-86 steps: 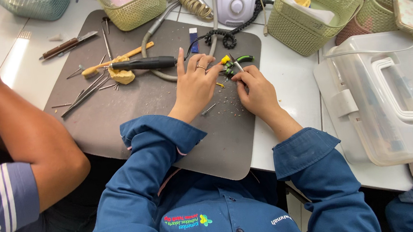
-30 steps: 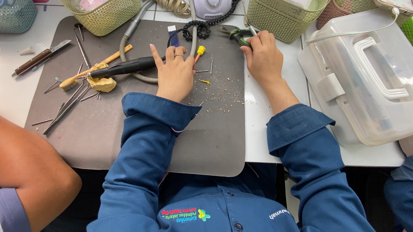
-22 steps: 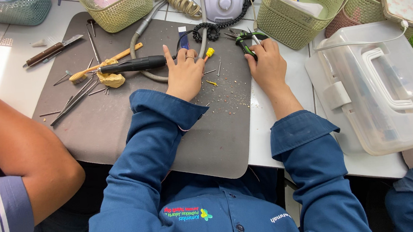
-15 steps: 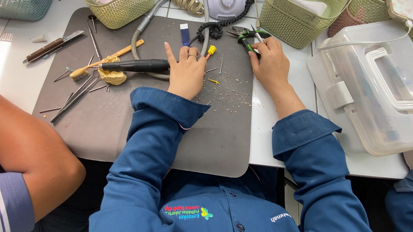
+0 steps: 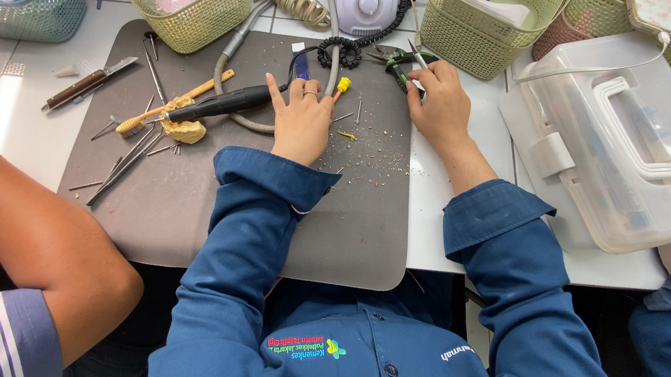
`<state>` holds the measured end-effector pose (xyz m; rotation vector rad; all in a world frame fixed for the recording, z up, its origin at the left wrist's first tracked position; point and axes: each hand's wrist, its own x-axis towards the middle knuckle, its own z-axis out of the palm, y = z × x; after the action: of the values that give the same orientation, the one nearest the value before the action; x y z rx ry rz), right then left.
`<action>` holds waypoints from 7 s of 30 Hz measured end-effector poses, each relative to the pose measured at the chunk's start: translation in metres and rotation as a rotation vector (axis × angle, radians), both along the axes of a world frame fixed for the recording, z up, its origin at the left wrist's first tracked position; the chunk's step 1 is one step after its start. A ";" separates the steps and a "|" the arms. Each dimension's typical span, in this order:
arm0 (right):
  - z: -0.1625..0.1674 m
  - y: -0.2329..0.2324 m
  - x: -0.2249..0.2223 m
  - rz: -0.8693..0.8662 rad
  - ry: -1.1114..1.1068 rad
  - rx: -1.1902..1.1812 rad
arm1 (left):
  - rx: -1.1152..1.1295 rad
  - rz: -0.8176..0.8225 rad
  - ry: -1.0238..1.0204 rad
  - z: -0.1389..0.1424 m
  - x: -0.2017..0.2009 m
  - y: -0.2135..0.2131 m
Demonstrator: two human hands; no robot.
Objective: The person assembles small cylindrical components on a workbench, repeatedly picking up parts and inserting them into a metal tube. They use pliers and a rotary tool to adjust and shape the pieces, occasionally inspecting the assembly. A coworker nearby uses a rotary tool on a separate object.
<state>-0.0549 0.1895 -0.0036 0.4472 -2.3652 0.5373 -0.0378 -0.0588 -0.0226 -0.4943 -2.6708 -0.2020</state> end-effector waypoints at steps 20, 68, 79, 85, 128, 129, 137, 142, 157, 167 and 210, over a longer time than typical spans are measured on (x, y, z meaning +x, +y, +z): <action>-0.008 -0.001 0.033 0.125 -0.095 -0.121 | -0.010 -0.047 0.010 -0.008 0.003 -0.003; 0.013 -0.024 0.071 0.083 -0.705 0.210 | 0.023 -0.164 0.081 -0.019 0.016 0.027; 0.013 -0.028 0.063 0.089 -0.688 0.239 | -0.012 -0.175 0.163 -0.016 0.019 0.026; 0.009 -0.031 0.060 0.086 -0.632 0.271 | -0.030 -0.171 0.184 -0.017 0.021 0.026; 0.012 -0.038 0.080 0.276 -0.244 -0.391 | 1.200 -0.448 -0.259 -0.014 0.008 0.036; 0.012 -0.040 0.082 0.259 -0.203 -0.375 | 1.229 -0.496 -0.251 -0.016 0.009 0.038; 0.013 -0.046 0.085 0.300 -0.156 -0.385 | 1.245 -0.512 -0.230 -0.021 0.011 0.041; 0.010 -0.046 0.085 0.362 -0.175 -0.390 | 1.204 -0.501 -0.199 -0.022 0.012 0.041; 0.007 -0.047 0.083 0.420 -0.278 -0.516 | 1.119 -0.467 -0.144 -0.019 0.017 0.043; 0.001 -0.045 0.082 0.406 -0.310 -0.551 | 0.968 -0.429 0.002 -0.018 0.020 0.045; -0.005 -0.047 0.073 0.381 -0.304 -0.578 | 1.041 -0.315 -0.020 -0.020 0.014 0.043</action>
<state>0.0177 0.1425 -0.0088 0.5734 -2.2572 1.5036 -0.0240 -0.0154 -0.0426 -0.5245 -2.0742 -1.5556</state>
